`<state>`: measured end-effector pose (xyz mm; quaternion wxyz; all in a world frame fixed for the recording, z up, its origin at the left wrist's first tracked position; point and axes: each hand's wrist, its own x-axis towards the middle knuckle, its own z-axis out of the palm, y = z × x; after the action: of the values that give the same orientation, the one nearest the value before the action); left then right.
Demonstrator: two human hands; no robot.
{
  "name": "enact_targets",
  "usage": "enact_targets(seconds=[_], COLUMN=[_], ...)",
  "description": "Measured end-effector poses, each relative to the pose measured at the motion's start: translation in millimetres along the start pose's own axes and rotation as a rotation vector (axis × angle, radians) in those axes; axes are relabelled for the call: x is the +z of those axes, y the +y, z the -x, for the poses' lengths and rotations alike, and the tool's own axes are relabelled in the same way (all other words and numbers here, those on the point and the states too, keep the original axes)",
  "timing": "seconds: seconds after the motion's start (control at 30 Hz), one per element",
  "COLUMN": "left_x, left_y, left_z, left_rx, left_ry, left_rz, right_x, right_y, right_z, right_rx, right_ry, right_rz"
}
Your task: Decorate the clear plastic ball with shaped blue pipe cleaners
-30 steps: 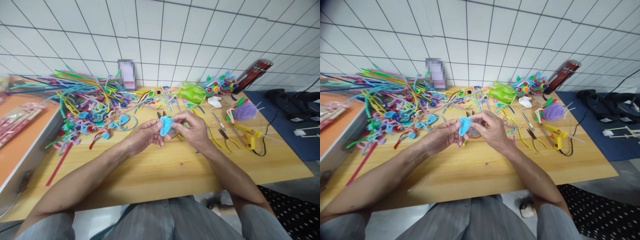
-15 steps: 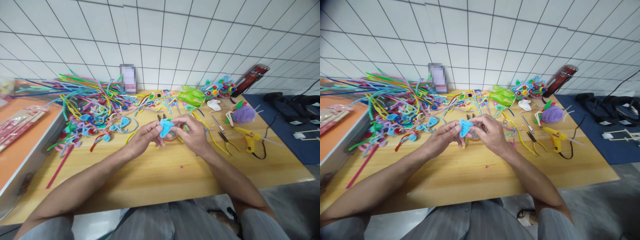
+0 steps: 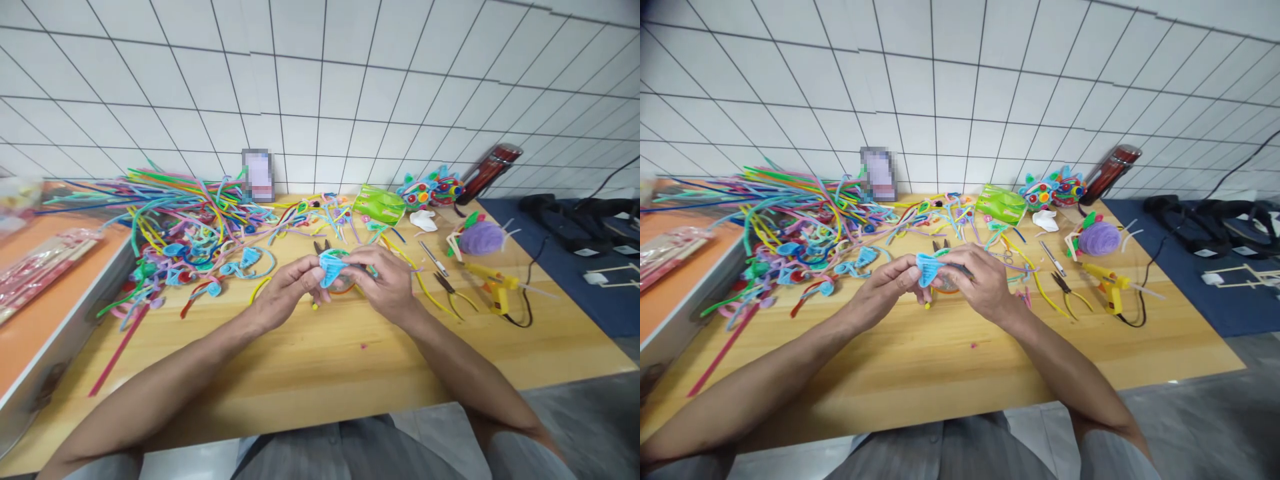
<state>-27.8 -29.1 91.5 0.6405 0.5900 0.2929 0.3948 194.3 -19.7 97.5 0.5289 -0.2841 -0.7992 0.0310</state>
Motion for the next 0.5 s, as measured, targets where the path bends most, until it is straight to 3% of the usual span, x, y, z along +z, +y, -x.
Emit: enact_targets(seconds=[0.17, 0.3, 0.43, 0.5], left_x=[0.5, -0.4, -22.5, -41.5], left_y=[-5.5, -1.7, 2.5, -1.1], left_z=[-1.3, -2.4, -6.1, -8.7], left_rx=[-0.001, -0.01, -0.063, -0.154], left_ry=[0.045, 0.145, 0.303, 0.312], left_rz=[0.032, -0.011, -0.272, -0.454], right_x=[0.3, 2.1, 5.6, 7.6], right_y=[-4.9, -7.5, -6.4, -5.9], right_z=[-1.5, -0.8, 2.7, 4.0], right_rx=[0.171, 0.307, 0.447, 0.527], right_ry=[-0.001, 0.006, 0.013, 0.016], right_rz=[-0.061, -0.175, -0.321, -0.378])
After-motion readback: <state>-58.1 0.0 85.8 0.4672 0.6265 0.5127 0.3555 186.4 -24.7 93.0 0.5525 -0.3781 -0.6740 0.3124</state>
